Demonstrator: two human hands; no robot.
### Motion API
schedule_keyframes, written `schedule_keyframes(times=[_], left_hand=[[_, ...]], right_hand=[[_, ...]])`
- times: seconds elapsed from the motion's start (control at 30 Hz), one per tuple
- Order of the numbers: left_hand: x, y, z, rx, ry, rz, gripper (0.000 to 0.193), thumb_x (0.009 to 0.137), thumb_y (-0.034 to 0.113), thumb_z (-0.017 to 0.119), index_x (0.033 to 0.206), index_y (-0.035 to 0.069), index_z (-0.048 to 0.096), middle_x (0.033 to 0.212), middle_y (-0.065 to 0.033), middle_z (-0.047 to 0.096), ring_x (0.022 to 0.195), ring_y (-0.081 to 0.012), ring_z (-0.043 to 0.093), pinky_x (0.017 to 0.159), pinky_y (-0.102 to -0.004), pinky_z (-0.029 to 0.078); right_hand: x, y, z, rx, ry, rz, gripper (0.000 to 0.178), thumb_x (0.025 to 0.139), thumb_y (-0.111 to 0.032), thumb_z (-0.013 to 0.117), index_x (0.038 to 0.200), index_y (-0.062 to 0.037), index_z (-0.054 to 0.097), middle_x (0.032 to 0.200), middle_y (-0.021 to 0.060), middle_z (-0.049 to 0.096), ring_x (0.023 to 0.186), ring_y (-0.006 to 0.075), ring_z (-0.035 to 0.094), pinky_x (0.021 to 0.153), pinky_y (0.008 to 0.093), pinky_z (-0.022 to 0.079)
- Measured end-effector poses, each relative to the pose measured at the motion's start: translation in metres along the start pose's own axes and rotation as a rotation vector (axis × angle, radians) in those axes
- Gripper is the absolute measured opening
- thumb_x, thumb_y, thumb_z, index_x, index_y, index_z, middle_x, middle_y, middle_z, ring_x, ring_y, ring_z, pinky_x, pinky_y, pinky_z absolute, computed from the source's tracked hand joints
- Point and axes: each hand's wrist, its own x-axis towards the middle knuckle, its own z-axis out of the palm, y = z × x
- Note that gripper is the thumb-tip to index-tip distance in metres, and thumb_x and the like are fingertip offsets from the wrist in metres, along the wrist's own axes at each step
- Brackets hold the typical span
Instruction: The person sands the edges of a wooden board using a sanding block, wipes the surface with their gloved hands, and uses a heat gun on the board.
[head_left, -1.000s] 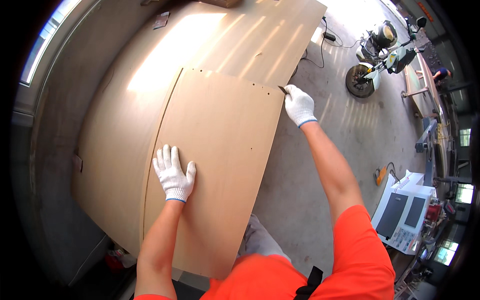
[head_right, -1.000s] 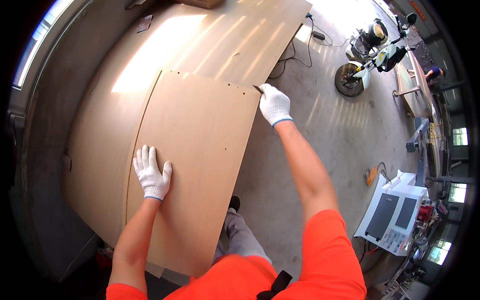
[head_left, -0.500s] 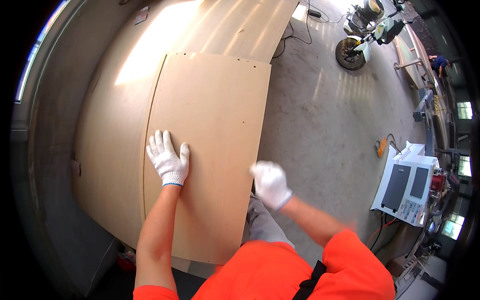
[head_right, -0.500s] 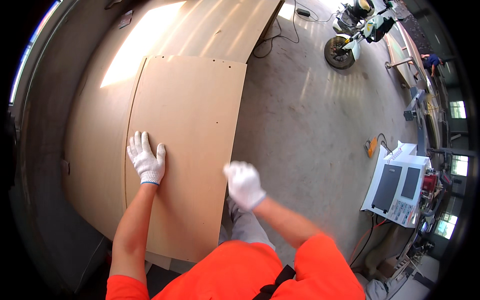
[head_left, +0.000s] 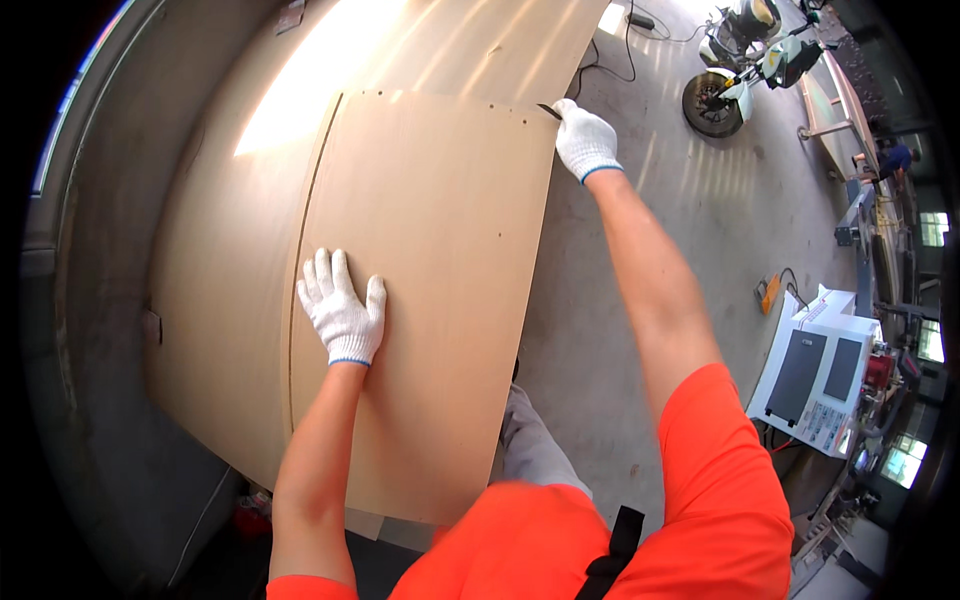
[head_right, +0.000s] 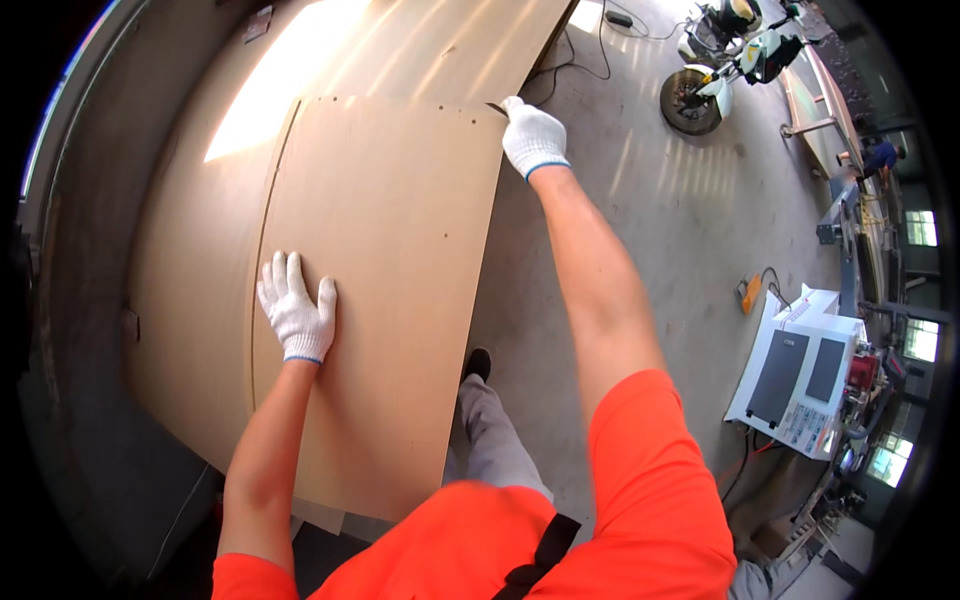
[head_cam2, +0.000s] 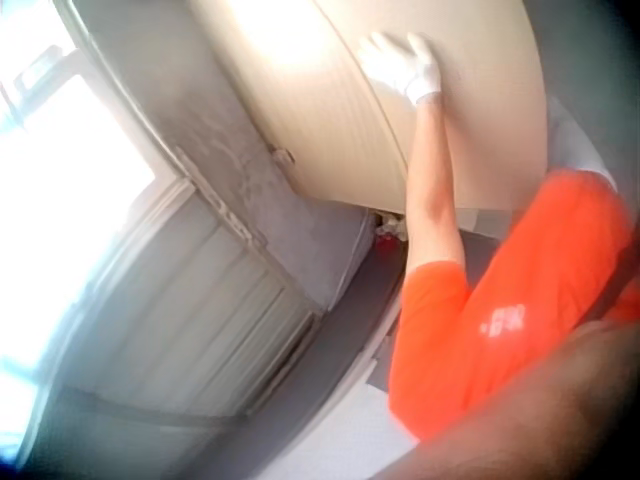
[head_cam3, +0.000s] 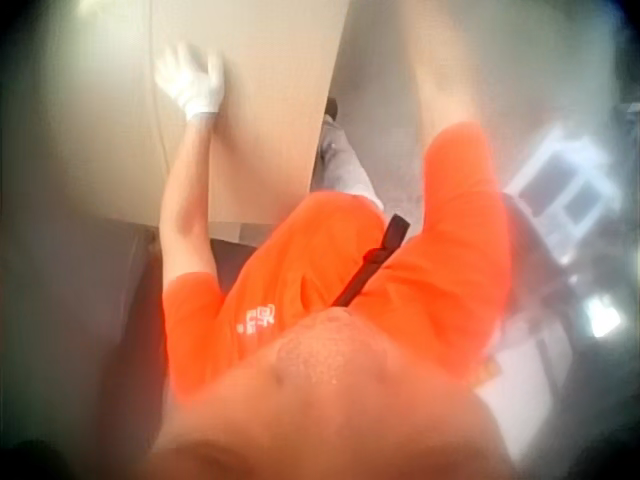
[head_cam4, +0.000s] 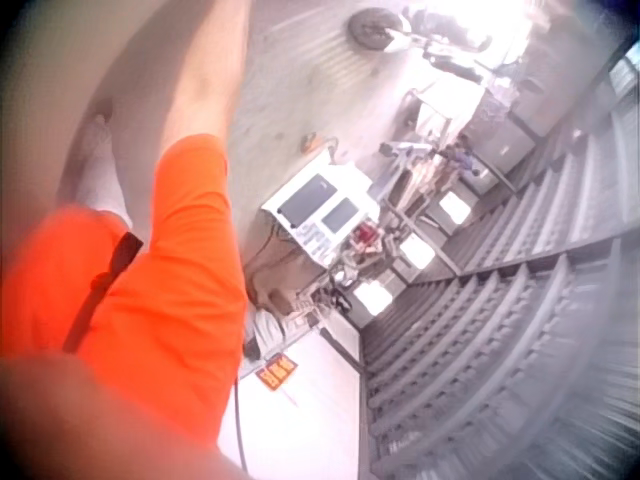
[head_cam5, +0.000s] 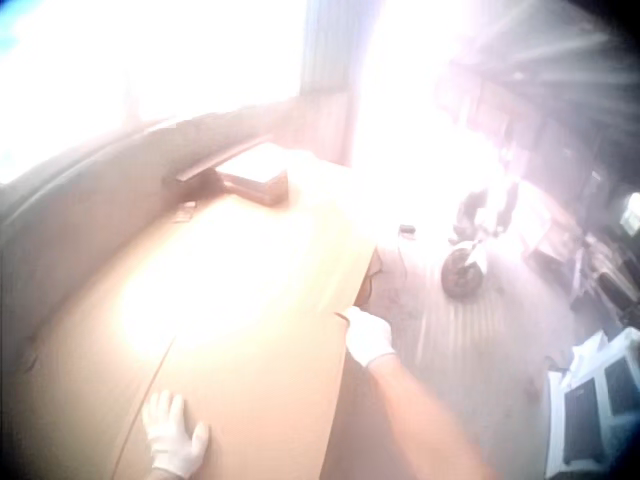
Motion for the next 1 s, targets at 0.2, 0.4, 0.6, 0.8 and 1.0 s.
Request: schedule_keyframes(times=[0.2, 0.4, 0.6, 0.8, 1.0], left_hand=[[-0.001, -0.003, 0.004, 0.019, 0.017, 0.014, 0.07, 0.096, 0.046, 0.066, 0.149, 0.003, 0.051, 0.161, -0.022, 0.043, 0.151, -0.0429, 0.034, 0.126, -0.0584, 0.02], [0.004, -0.001, 0.008, 0.046, 0.019, 0.009, 0.071, 0.098, 0.05, 0.061, 0.15, 0.004, 0.051, 0.161, -0.021, 0.042, 0.151, -0.0422, 0.033, 0.125, -0.0581, 0.02], [0.005, 0.001, 0.016, 0.043, 0.021, 0.029, 0.071, 0.099, 0.052, 0.058, 0.149, 0.003, 0.052, 0.161, -0.0213, 0.042, 0.152, -0.0417, 0.032, 0.125, -0.059, 0.019], [0.009, -0.007, 0.011, 0.048, 0.078, 0.044, 0.069, 0.099, 0.052, 0.058, 0.147, 0.002, 0.054, 0.159, -0.0206, 0.045, 0.15, -0.0412, 0.034, 0.124, -0.0579, 0.022], [0.004, -0.007, 0.013, 0.053, 0.091, 0.083, 0.066, 0.097, 0.048, 0.062, 0.142, 0.001, 0.058, 0.156, -0.0221, 0.048, 0.146, -0.0407, 0.038, 0.123, -0.0568, 0.024]], right_hand=[[-0.091, -0.028, -0.013, 0.031, 0.062, -0.217, 0.018, 0.09, -0.011, 0.055, 0.103, -0.014, 0.067, 0.082, 0.012, 0.071, 0.076, 0.0341, 0.071, 0.067, 0.0486, 0.056], [-0.283, -0.108, -0.065, 0.151, 0.031, -0.306, 0.01, 0.085, -0.011, 0.058, 0.095, -0.011, 0.061, 0.078, 0.0097, 0.06, 0.073, 0.0293, 0.062, 0.066, 0.0436, 0.05], [-0.502, -0.198, -0.131, 0.318, -0.236, -0.26, 0.011, 0.083, -0.01, 0.06, 0.093, -0.0079, 0.059, 0.077, 0.0087, 0.055, 0.072, 0.0271, 0.06, 0.068, 0.0414, 0.051], [-0.504, -0.172, -0.11, 0.622, -0.203, -0.011, 0.018, 0.083, -0.004, 0.062, 0.1, -0.006, 0.069, 0.089, 0.0166, 0.07, 0.08, 0.0348, 0.069, 0.07, 0.0447, 0.055], [-0.235, -0.089, -0.028, 0.373, 0.354, 0.208, 0.016, 0.095, -0.011, 0.057, 0.107, -0.0112, 0.068, 0.095, 0.0175, 0.074, 0.087, 0.0408, 0.07, 0.075, 0.0513, 0.056]])
